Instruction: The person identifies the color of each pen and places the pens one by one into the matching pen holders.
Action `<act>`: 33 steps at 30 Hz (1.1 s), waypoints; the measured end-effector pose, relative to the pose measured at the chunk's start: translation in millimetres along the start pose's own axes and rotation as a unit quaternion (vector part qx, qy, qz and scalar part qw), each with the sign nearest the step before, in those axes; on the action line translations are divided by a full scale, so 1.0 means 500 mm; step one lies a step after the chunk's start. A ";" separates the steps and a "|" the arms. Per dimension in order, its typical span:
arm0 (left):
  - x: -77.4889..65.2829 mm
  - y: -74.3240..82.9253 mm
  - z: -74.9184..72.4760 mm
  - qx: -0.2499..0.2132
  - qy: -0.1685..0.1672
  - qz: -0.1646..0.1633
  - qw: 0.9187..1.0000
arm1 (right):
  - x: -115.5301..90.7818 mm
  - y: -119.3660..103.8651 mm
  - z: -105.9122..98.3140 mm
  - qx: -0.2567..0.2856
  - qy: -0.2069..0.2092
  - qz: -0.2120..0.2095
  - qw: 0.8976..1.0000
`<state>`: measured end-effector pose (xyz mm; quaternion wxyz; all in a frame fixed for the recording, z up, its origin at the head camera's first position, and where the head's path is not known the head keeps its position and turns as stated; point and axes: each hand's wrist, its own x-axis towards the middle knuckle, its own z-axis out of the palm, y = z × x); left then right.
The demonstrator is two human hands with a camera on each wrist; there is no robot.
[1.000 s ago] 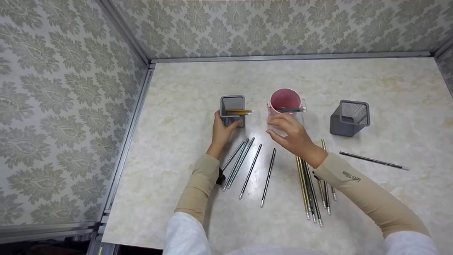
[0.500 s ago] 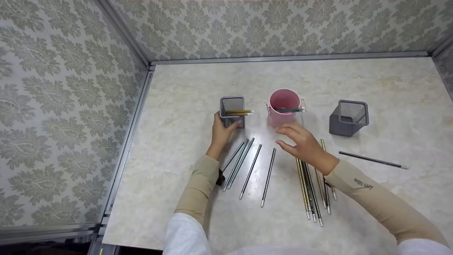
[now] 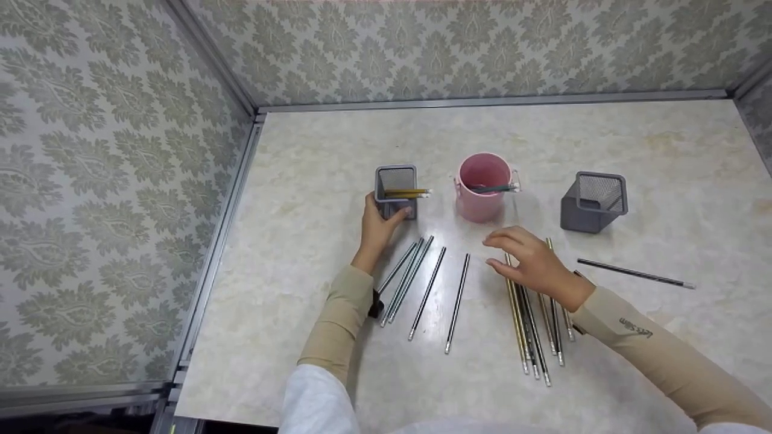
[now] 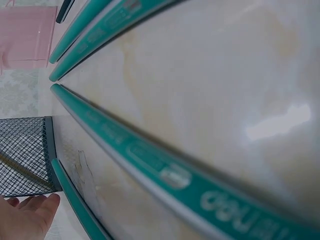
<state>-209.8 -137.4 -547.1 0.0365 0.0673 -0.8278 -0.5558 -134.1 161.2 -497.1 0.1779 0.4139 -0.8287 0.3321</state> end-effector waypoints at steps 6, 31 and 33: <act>-0.001 0.001 -0.001 0.001 0.001 -0.004 1.000 | -0.026 0.006 0.007 -0.029 -0.016 -0.006 0.999; 0.000 0.004 0.002 0.005 0.007 0.000 1.000 | -0.101 0.014 0.023 -0.084 -0.225 -0.113 0.964; 0.000 0.004 0.003 0.005 0.006 -0.001 1.000 | -0.099 0.012 0.021 -0.085 -0.232 -0.109 0.963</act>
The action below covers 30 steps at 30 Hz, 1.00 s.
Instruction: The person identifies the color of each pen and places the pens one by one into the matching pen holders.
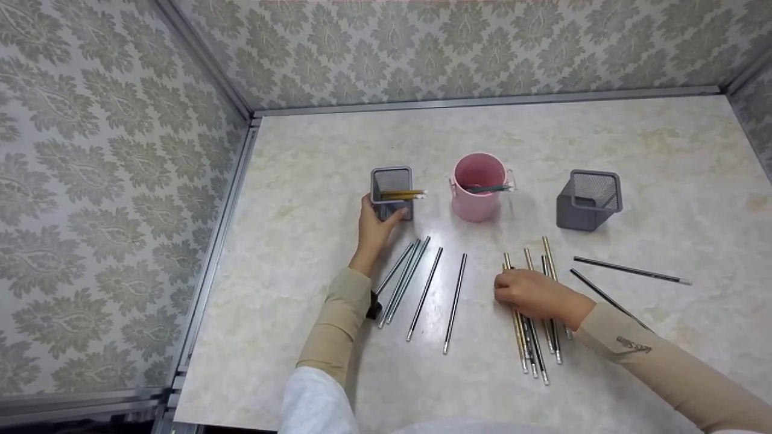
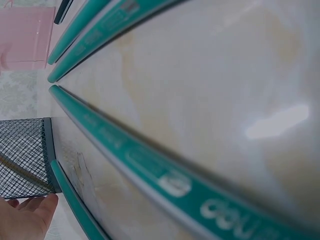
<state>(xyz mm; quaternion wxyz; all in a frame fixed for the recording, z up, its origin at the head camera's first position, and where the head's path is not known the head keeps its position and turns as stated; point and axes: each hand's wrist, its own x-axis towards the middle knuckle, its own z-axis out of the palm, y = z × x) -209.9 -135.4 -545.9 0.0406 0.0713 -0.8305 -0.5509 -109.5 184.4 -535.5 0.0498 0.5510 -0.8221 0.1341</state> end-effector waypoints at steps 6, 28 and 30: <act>-0.001 -0.001 0.000 0.009 -0.001 -0.002 1.000 | 0.001 -0.003 -0.002 0.022 -0.016 0.005 1.000; 0.000 -0.005 0.001 -0.009 0.003 -0.009 1.000 | 0.028 -0.032 0.013 -0.098 -0.023 -0.099 0.990; -0.001 -0.005 0.001 -0.010 0.004 -0.008 1.000 | 0.030 -0.035 0.012 -0.110 -0.036 -0.111 0.987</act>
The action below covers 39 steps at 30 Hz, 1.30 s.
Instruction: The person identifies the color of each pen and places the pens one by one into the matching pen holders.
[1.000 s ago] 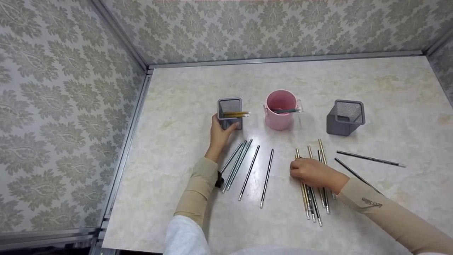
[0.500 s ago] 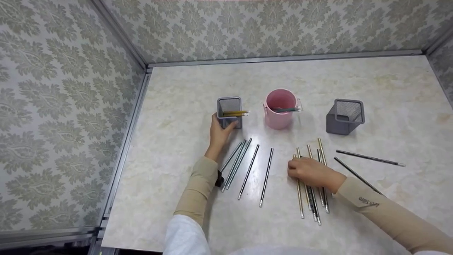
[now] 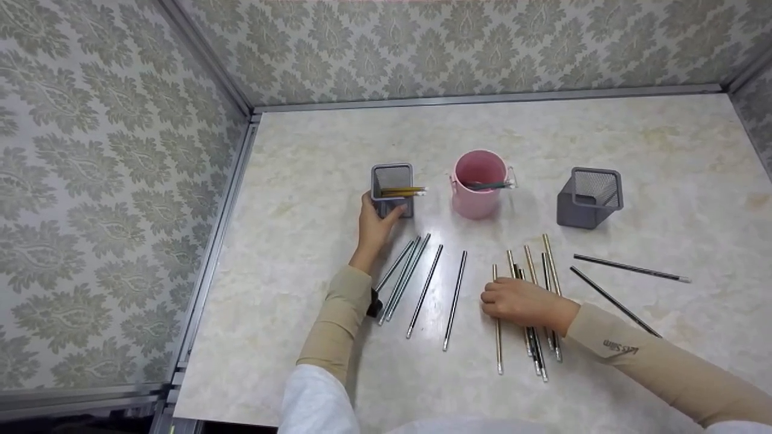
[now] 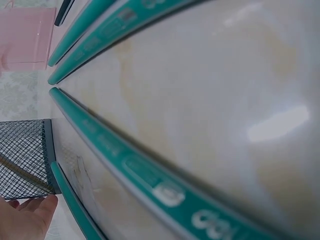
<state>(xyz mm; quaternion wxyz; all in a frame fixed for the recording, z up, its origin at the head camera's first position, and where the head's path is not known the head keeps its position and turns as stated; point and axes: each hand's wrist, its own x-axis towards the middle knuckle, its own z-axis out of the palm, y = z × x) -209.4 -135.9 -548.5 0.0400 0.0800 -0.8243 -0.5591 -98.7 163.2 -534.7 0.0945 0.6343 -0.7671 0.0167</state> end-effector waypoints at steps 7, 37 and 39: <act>0.000 -0.002 0.001 -0.002 -0.003 0.011 1.000 | -0.001 0.007 0.003 -0.022 0.031 -0.049 0.998; -0.006 0.002 -0.002 0.009 -0.002 0.002 1.000 | -0.015 0.003 0.024 -0.071 0.058 -0.078 0.993; -0.006 0.003 -0.003 0.011 -0.004 -0.001 1.000 | -0.016 0.003 0.025 -0.075 0.061 -0.080 0.992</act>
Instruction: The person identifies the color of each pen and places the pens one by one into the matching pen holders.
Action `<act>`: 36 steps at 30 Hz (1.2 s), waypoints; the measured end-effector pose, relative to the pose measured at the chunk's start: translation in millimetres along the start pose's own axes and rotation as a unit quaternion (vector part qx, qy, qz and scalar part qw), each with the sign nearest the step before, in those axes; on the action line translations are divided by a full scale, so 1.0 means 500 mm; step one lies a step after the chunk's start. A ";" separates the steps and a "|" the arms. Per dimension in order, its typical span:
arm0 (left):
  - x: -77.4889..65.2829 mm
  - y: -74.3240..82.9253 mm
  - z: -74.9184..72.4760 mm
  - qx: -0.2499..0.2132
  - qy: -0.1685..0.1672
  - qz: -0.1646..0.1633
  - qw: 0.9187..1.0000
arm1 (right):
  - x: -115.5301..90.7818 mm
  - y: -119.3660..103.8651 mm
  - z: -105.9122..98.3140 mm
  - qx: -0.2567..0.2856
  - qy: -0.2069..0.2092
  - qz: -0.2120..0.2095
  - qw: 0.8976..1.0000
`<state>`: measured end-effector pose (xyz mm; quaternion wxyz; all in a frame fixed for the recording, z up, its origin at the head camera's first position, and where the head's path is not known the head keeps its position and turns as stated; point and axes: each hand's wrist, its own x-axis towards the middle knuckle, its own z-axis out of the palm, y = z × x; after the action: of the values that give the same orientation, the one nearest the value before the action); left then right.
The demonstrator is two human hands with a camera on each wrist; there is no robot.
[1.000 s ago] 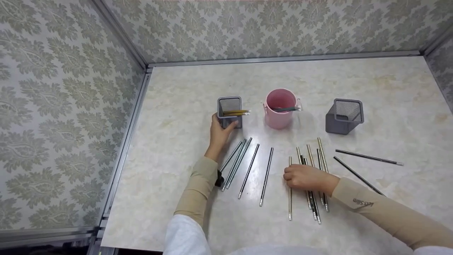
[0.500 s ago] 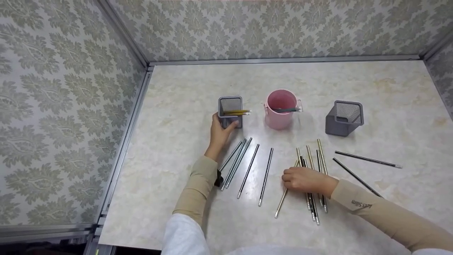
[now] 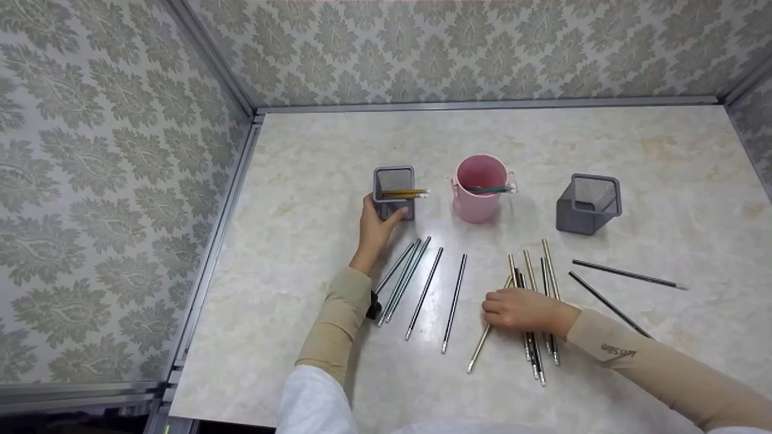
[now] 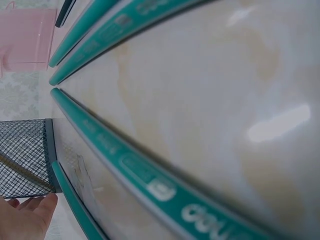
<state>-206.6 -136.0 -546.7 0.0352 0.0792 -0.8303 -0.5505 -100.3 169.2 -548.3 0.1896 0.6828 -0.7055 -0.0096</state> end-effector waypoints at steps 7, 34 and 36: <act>0.000 0.002 -0.002 -0.002 0.007 0.002 1.000 | 0.000 0.003 -0.001 -0.009 0.011 -0.002 1.000; 0.005 -0.001 -0.006 -0.013 0.004 0.009 1.000 | 0.034 0.026 -0.026 0.177 0.203 0.101 0.958; 0.004 -0.002 -0.007 -0.010 0.002 0.008 1.000 | 0.034 0.028 -0.027 0.182 0.217 0.112 0.952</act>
<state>-208.2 -139.9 -546.2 0.0426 0.0735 -0.8252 -0.5585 -109.7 156.9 -527.5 0.2101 0.6080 -0.7091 0.2888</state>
